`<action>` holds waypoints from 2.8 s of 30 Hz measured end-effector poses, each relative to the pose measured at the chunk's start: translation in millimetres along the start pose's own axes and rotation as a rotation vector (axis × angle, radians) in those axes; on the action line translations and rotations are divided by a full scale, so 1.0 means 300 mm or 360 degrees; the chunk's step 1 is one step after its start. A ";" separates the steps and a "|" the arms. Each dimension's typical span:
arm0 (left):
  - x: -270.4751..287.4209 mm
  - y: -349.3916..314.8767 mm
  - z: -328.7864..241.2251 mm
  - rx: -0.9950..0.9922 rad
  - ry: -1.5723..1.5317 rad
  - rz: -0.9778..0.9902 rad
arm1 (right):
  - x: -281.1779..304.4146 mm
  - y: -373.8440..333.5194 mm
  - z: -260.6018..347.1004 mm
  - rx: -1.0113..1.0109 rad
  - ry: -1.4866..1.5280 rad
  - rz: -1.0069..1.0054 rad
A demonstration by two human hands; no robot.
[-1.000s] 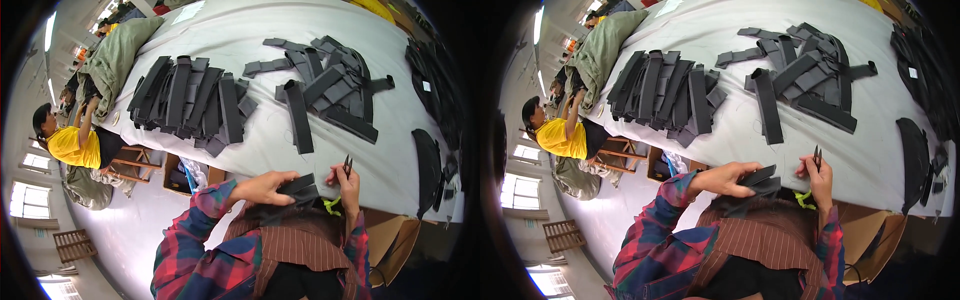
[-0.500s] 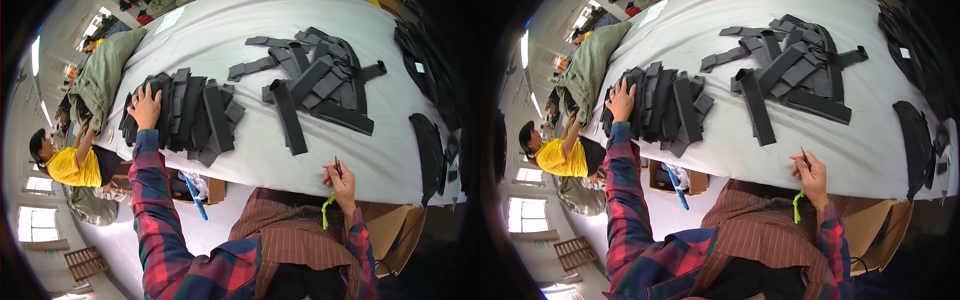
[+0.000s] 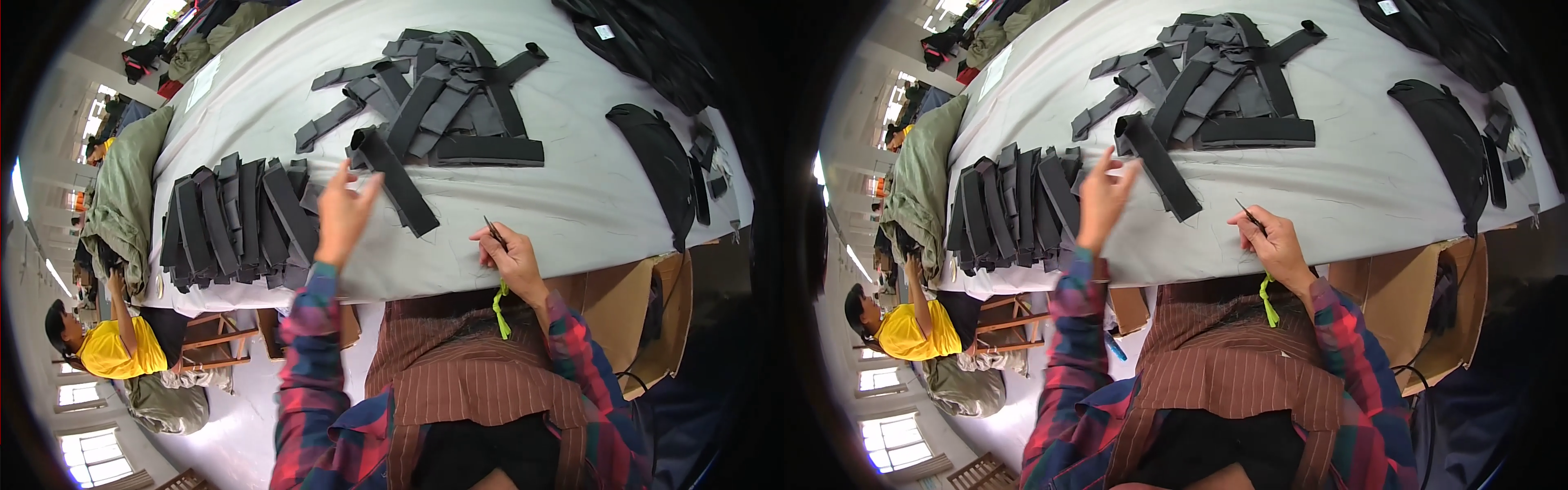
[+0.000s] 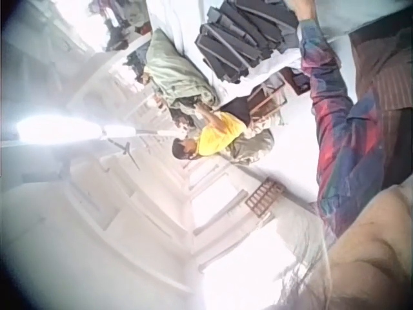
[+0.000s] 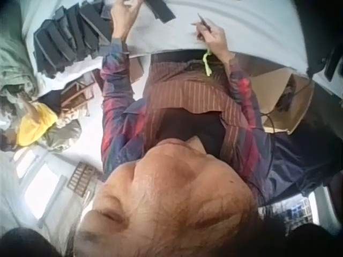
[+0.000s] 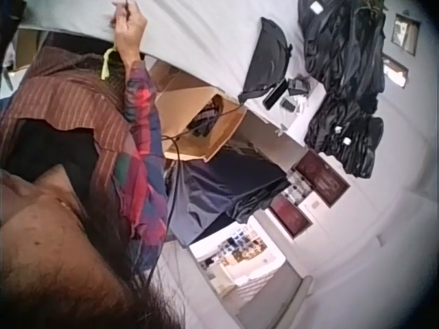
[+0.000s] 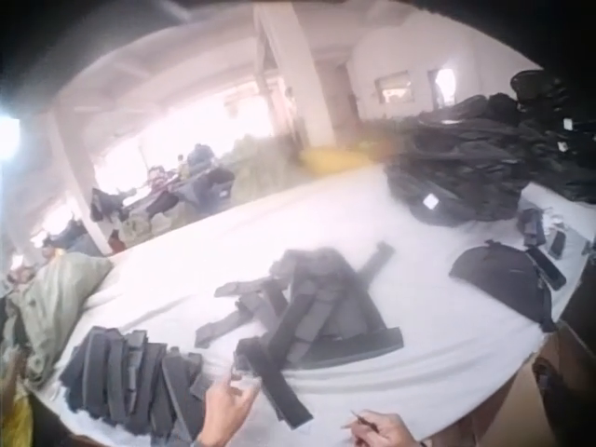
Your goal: Trimming excess thread or small plastic bits from black strap-like components using small clippers.
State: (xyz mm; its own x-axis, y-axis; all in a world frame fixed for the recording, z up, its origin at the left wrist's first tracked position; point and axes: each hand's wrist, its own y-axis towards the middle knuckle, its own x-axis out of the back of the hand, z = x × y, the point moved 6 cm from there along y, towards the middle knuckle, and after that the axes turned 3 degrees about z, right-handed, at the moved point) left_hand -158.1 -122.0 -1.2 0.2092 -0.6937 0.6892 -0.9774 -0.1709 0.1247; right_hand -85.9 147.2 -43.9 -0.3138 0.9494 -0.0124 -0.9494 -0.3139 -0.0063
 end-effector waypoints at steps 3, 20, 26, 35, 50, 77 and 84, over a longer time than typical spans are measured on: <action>-0.156 -0.016 -0.055 -0.0049 0.0247 -0.0166 | -0.011 -0.002 0.013 0.0003 -0.0018 -0.0007; -0.214 -0.376 -0.142 0.0586 -0.2186 0.0544 | -0.107 -0.009 0.247 0.0782 -0.1207 -0.0266; -0.239 -0.431 -0.139 0.0780 -0.2445 0.0664 | -0.132 -0.021 0.258 0.0867 -0.1325 -0.0491; -0.243 -0.456 -0.135 0.0829 -0.2481 0.0713 | -0.053 -0.032 0.140 0.0082 -0.0432 -0.0299; -0.201 -0.436 -0.106 0.0812 -0.2181 0.0317 | -0.118 -0.165 0.217 0.0525 -0.0854 0.0063; -0.207 -0.476 -0.219 0.0417 -0.1315 0.1397 | 0.047 -0.011 0.165 0.0078 -0.0278 -0.0156; -0.249 -0.444 -0.217 0.0268 -0.2813 0.0994 | 0.007 -0.086 0.112 0.0087 0.0434 -0.0887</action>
State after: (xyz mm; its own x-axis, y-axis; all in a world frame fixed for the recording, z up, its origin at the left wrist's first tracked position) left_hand -45.6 -1.9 -22.8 -0.2341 -0.4827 -0.8439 -0.9256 0.3761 0.0417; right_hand -62.2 157.6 -10.1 0.2361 0.9313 -0.2772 -0.9711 0.2360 -0.0344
